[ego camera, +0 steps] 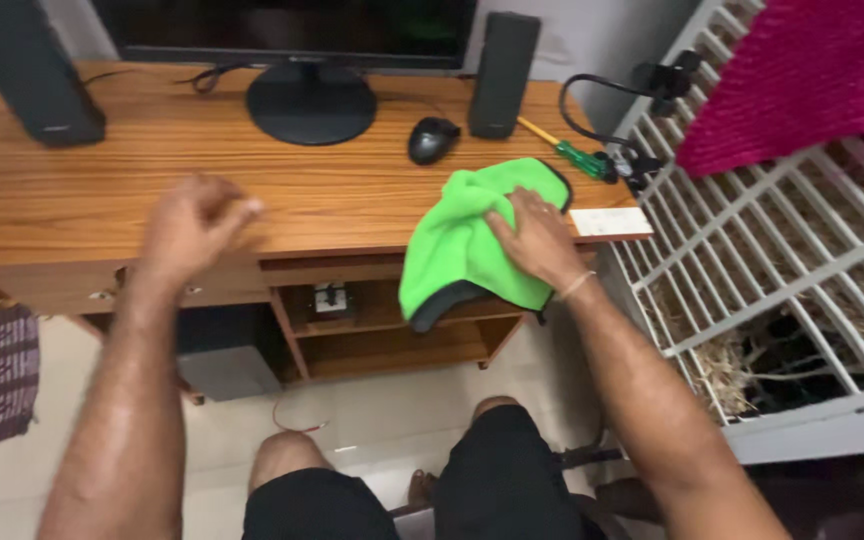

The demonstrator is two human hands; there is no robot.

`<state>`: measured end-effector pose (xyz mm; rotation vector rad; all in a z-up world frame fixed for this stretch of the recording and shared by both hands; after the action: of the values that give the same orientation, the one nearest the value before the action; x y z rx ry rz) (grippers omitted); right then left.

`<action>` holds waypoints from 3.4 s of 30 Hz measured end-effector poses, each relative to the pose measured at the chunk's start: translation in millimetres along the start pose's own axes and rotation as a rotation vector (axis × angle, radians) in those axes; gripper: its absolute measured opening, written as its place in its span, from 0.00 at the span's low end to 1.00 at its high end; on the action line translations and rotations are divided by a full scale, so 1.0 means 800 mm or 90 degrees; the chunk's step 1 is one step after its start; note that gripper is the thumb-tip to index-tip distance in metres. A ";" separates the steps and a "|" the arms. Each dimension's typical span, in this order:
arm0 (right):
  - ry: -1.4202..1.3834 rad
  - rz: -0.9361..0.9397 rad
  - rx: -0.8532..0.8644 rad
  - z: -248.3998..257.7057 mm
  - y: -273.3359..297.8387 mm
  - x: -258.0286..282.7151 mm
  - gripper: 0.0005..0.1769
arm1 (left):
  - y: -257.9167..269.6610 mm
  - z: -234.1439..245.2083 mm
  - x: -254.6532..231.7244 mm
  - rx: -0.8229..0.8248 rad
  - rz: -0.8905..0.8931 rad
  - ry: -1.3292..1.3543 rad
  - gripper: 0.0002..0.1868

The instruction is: The person wipes the underside and top of a keyboard with a cloth, places it in a desk tray, and proceeds to wipe the desk surface and other peripherals.

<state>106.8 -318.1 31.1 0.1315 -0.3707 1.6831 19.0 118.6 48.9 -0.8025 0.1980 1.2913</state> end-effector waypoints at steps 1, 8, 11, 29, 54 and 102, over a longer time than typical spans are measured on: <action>0.002 0.005 -0.003 -0.002 0.002 0.003 0.41 | 0.009 0.022 0.019 -0.027 -0.005 -0.052 0.30; 0.126 0.121 0.057 -0.039 0.032 0.139 0.54 | 0.054 0.074 0.100 -0.134 -0.055 -0.303 0.25; 0.171 0.171 0.123 -0.068 0.039 0.228 0.62 | 0.066 0.065 0.118 -0.196 -0.090 -0.294 0.21; 0.026 0.464 0.137 -0.076 0.084 0.302 0.51 | 0.080 0.075 0.116 -0.219 -0.169 -0.268 0.11; 0.116 0.277 0.278 -0.154 -0.026 0.375 0.54 | 0.160 0.180 0.285 -0.166 0.243 -0.391 0.62; 0.127 0.641 0.332 -0.218 0.069 0.613 0.56 | 0.141 0.216 0.232 -0.207 0.169 -0.305 0.27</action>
<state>0.6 194.0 4.2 0.1720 0.2222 2.7383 -78.3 377.4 23.3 -0.7289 -0.3066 1.7570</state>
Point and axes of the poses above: each hand's wrist, its own y-axis away from the middle knuckle, its own z-axis out of the back of the hand, x = y × z, the point moved 9 cm from there along -y, towards the middle knuckle, and after that the axes turned 14 degrees about -z, right-handed, at the moved point
